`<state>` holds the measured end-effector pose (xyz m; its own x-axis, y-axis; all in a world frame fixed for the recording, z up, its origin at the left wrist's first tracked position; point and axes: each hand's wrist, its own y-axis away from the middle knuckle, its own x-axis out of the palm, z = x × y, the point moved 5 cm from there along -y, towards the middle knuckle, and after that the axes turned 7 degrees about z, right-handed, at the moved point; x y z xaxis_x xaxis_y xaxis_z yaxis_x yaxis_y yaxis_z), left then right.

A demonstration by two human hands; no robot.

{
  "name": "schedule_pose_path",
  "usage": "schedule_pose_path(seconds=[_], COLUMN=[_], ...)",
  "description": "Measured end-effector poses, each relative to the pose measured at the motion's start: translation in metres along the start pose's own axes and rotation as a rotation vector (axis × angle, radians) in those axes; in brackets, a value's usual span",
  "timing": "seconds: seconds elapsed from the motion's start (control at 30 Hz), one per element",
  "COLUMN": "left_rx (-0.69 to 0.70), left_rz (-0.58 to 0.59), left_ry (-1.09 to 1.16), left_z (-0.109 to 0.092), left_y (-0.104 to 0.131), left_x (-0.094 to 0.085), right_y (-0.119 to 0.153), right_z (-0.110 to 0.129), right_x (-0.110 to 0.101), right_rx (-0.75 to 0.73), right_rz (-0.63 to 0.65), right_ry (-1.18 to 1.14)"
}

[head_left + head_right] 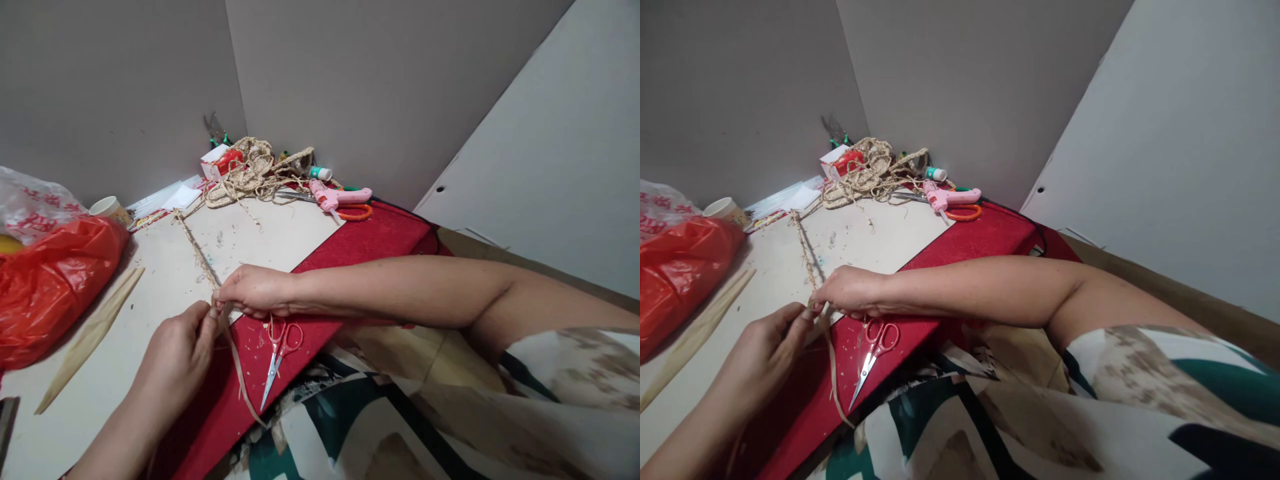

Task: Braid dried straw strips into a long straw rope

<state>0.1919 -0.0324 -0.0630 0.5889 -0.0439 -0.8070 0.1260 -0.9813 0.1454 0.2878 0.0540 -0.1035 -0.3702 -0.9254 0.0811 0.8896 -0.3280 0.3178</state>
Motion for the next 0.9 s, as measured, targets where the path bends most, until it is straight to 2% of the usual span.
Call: schedule_pose_path(seconds=[0.13,0.17,0.3,0.37,0.43,0.47,0.53,0.6,0.63,0.77,0.9], left_rx=[-0.053,-0.06,-0.008,0.005,-0.042,-0.084,-0.15,-0.183,-0.188,-0.197,-0.179], left_rz=[-0.159,-0.162,-0.042,-0.132,-0.232,-0.204,-0.016,0.161,0.205,0.231,0.304], left_ry=[0.101,0.142,0.211,0.257,0.423,0.55,0.8,0.93,0.936,0.823,0.777], left_z=[-0.008,-0.009,-0.01,-0.007,0.0,0.004,0.008,0.008,0.008,0.015,0.019], left_y=[0.008,0.009,0.008,0.005,-0.001,-0.005,-0.013,-0.017,-0.018,-0.02,-0.024], left_x=[0.007,0.008,0.006,-0.006,-0.014,-0.011,0.003,0.018,0.022,0.026,0.029], right_y=[0.003,0.004,0.008,0.008,0.008,0.008,0.007,0.007,0.007,0.006,0.006], right_z=[-0.001,-0.001,0.001,0.003,0.004,0.005,0.006,0.006,0.005,0.004,0.018], right_x=[0.009,0.009,0.009,0.01,0.011,0.011,0.012,0.01,0.008,-0.005,-0.016], right_rx=[0.033,0.033,0.018,0.012,0.007,0.001,-0.004,0.011,0.028,0.031,-0.159], right_rz=[0.008,0.004,0.037,0.107,0.174,0.2,0.238,0.251,0.261,0.285,0.196], right_ry=[-0.095,-0.109,-0.23,-0.323,-0.382,-0.395,-0.393,-0.364,-0.335,-0.017,0.552])
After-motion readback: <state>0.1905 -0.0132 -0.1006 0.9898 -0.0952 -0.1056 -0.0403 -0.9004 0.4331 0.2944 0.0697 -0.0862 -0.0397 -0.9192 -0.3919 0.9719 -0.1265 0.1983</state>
